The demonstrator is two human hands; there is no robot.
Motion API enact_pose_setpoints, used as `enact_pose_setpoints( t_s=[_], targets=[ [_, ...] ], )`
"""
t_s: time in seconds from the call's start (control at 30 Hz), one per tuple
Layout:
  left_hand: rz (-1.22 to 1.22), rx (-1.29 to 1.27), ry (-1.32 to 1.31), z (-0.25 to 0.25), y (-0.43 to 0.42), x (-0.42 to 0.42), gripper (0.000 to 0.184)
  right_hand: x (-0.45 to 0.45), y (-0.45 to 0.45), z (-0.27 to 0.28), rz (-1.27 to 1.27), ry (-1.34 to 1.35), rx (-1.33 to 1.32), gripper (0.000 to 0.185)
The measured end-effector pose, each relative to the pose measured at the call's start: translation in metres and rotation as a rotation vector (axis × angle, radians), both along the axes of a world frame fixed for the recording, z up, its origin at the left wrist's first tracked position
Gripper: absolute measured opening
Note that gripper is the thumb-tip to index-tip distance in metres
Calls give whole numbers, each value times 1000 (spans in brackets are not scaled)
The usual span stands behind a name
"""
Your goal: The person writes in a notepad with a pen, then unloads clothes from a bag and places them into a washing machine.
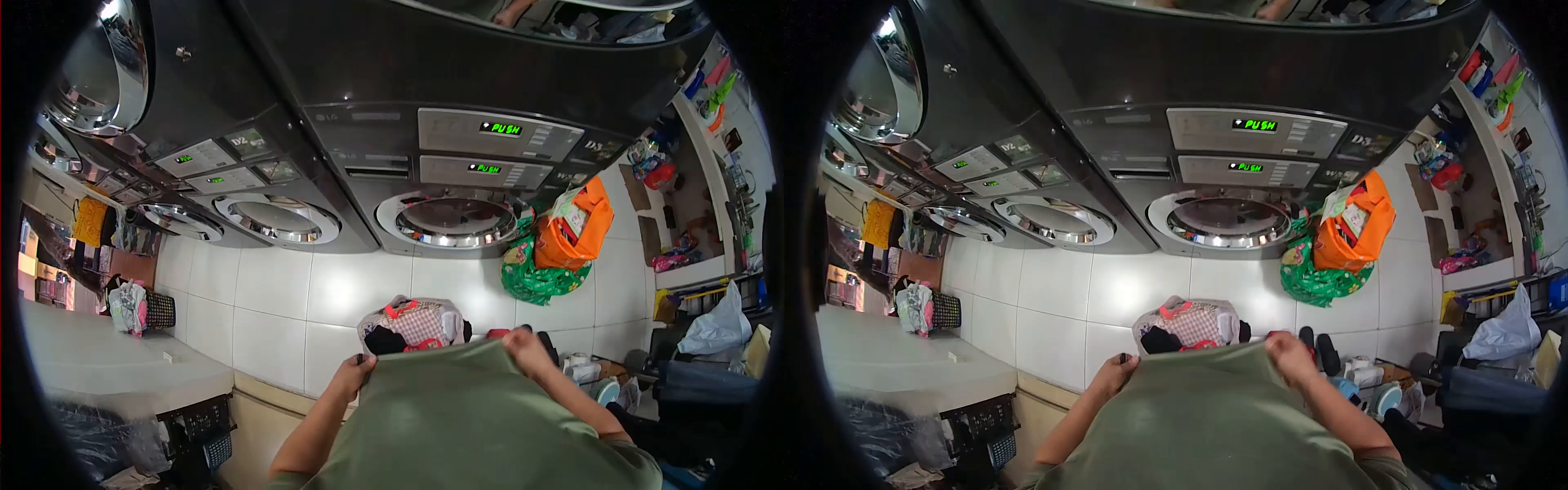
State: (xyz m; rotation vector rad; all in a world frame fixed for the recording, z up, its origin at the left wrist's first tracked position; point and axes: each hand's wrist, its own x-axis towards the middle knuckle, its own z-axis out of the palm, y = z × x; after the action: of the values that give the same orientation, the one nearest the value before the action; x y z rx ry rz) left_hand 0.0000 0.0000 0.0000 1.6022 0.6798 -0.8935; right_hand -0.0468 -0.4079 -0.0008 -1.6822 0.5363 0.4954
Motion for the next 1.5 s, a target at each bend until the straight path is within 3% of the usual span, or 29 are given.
enact_pose_setpoints(
  t_s=[0.03,0.07,0.1,0.17,0.2,0.3,0.33,0.4,0.43,0.47,0.53,0.57,0.6,0.63,0.7,0.8,0.83,0.9,0.93,1.1,1.27,1.4,1.5],
  targets=[
    [21,103,-46,-7,3,-5,26,5,8,3,-163,107,-101,17],
    [37,208,-90,-10,9,-9,27,3,8,-15,-81,40,-263,20],
    [5,157,-132,-61,-15,1,28,10,-13,-42,-52,2,-449,21],
    [-75,291,-192,-70,11,0,29,-18,41,-82,193,-86,-455,22],
    [-109,301,-146,-62,20,-7,35,-29,66,-87,518,2,-504,23],
    [-681,-58,-249,-84,25,-65,41,-41,70,-81,863,13,-229,21],
    [-692,-25,-188,-81,22,-74,39,-40,59,-94,806,-55,-77,24],
    [-717,46,-89,-75,12,-74,35,-13,43,-102,784,108,-147,25],
    [-627,110,-109,-104,21,-82,37,-6,36,-105,770,194,-180,25],
    [-528,172,-133,-136,32,-87,39,-13,18,-156,728,205,-233,30],
    [-339,597,-190,-161,32,-69,37,5,4,-205,680,162,-372,32],
    [-151,653,-103,-187,39,-64,38,14,1,-229,648,134,-438,34],
    [-51,760,-184,-233,52,-71,42,34,4,-247,661,165,-424,37],
    [-48,830,-144,-272,64,-72,53,47,11,-273,668,126,-531,38],
    [-53,1026,4,-300,47,-51,65,61,28,-324,681,48,-752,39],
    [-123,1090,105,-355,35,-23,75,83,50,-390,759,56,-817,30],
    [-124,1205,62,-380,35,-24,66,83,51,-412,814,75,-823,27],
    [-95,1010,49,-424,59,-18,50,103,46,-455,982,122,-811,22],
    [-161,1055,2,-438,60,-12,44,114,34,-471,902,59,-779,21],
    [-361,1126,-197,-438,43,23,28,149,10,-463,821,-60,-840,19],
    [-574,948,-277,-437,48,47,25,148,1,-447,804,-201,-839,17],
    [-777,1073,-292,-426,25,53,26,133,2,-440,803,-232,-845,17],
    [-711,986,-349,-410,44,37,26,133,-1,-427,726,-231,-917,18]
  ],
)
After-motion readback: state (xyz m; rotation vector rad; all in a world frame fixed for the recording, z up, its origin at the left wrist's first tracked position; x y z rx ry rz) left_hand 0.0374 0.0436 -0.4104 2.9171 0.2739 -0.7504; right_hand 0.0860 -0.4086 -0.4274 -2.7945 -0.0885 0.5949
